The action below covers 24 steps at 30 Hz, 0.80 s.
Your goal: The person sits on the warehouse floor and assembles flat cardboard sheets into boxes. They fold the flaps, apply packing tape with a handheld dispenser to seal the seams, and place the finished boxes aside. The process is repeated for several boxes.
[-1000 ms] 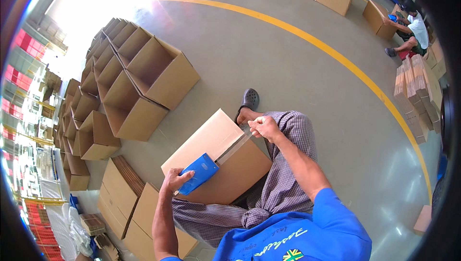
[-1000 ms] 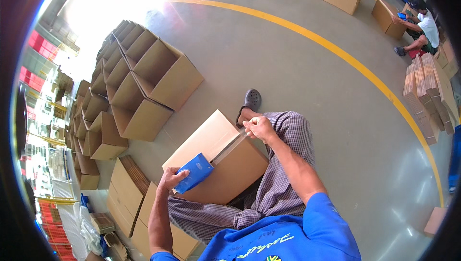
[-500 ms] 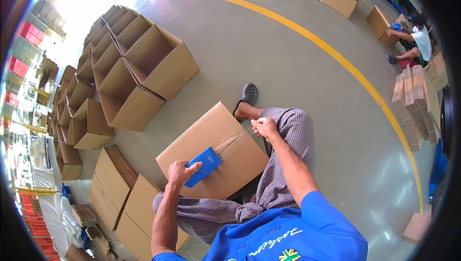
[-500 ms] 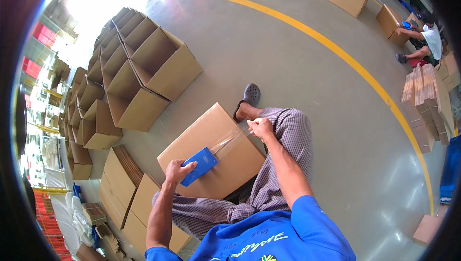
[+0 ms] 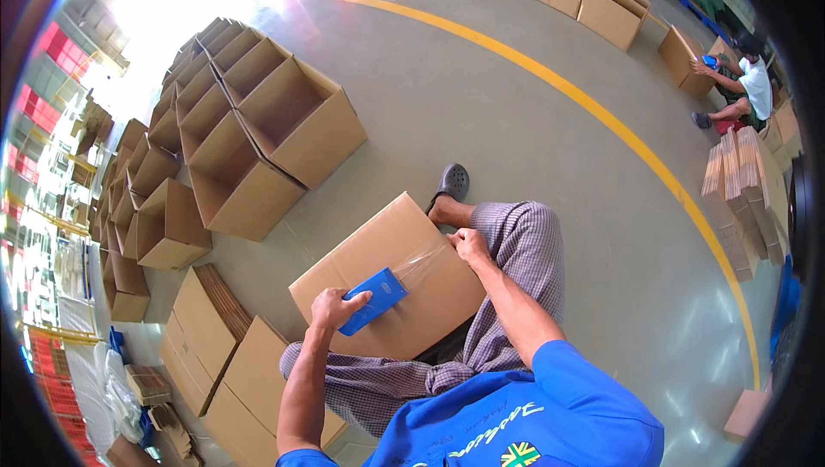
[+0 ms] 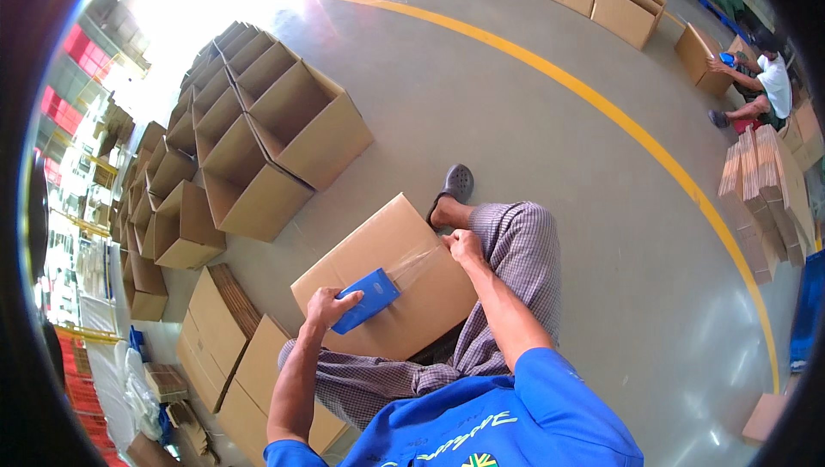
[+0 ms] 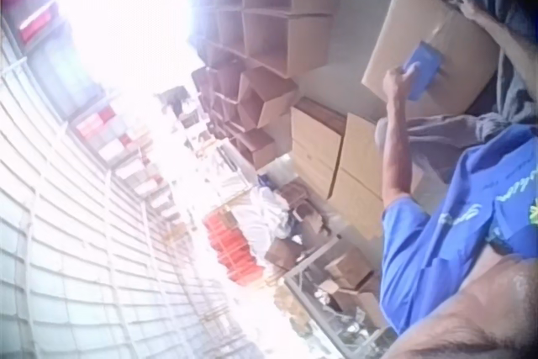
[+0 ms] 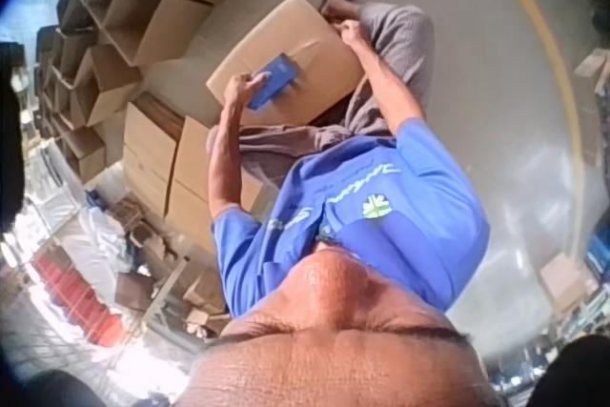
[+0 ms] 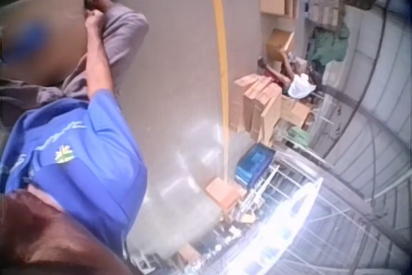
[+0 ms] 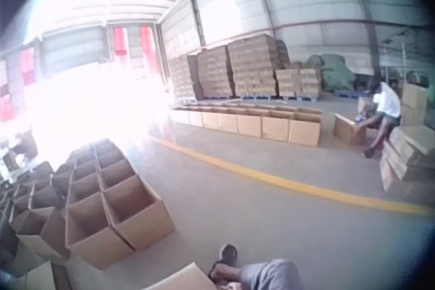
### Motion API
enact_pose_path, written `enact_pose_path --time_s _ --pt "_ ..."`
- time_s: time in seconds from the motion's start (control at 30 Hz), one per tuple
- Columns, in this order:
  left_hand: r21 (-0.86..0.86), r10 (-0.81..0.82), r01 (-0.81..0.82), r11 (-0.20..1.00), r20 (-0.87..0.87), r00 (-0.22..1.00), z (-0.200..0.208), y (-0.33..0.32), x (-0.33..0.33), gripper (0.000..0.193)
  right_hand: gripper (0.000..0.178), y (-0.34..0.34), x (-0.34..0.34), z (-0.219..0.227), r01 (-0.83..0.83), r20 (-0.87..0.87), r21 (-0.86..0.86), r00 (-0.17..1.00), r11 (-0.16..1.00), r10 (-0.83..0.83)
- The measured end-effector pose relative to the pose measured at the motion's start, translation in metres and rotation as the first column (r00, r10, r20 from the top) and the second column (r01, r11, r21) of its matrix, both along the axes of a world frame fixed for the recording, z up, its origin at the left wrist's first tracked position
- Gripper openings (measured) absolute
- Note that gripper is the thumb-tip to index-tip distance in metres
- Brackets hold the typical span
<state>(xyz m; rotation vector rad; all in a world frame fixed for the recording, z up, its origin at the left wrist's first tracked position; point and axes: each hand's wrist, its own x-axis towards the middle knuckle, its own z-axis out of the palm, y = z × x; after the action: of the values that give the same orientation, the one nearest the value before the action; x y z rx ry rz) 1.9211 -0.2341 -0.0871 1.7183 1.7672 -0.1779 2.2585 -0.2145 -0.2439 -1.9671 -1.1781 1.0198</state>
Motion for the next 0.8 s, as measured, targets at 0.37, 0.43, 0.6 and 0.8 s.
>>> enact_pose_path --time_s 0.37,0.43,0.6,0.8 --pt "-0.017 -0.020 0.020 1.000 -0.011 1.000 0.013 -0.002 0.000 0.071 0.022 -0.002 -0.006 -0.008 0.123 0.053 0.341 0.987 0.932 -0.149" --pt "-0.046 -0.043 0.042 0.998 -0.012 0.999 0.015 0.004 0.005 0.071 0.032 0.008 -0.023 0.029 -0.005 0.156 0.514 0.984 0.858 -0.088" --pt "0.013 -0.065 0.065 0.998 0.033 0.997 0.013 0.004 0.006 0.070 0.055 0.010 -0.109 0.051 -0.525 0.670 0.487 0.737 0.698 0.086" --pt "-0.066 -0.103 0.110 0.992 0.099 0.990 0.021 0.006 -0.005 0.075 0.058 0.012 -0.117 0.035 -0.631 0.769 0.310 0.606 0.711 0.202"
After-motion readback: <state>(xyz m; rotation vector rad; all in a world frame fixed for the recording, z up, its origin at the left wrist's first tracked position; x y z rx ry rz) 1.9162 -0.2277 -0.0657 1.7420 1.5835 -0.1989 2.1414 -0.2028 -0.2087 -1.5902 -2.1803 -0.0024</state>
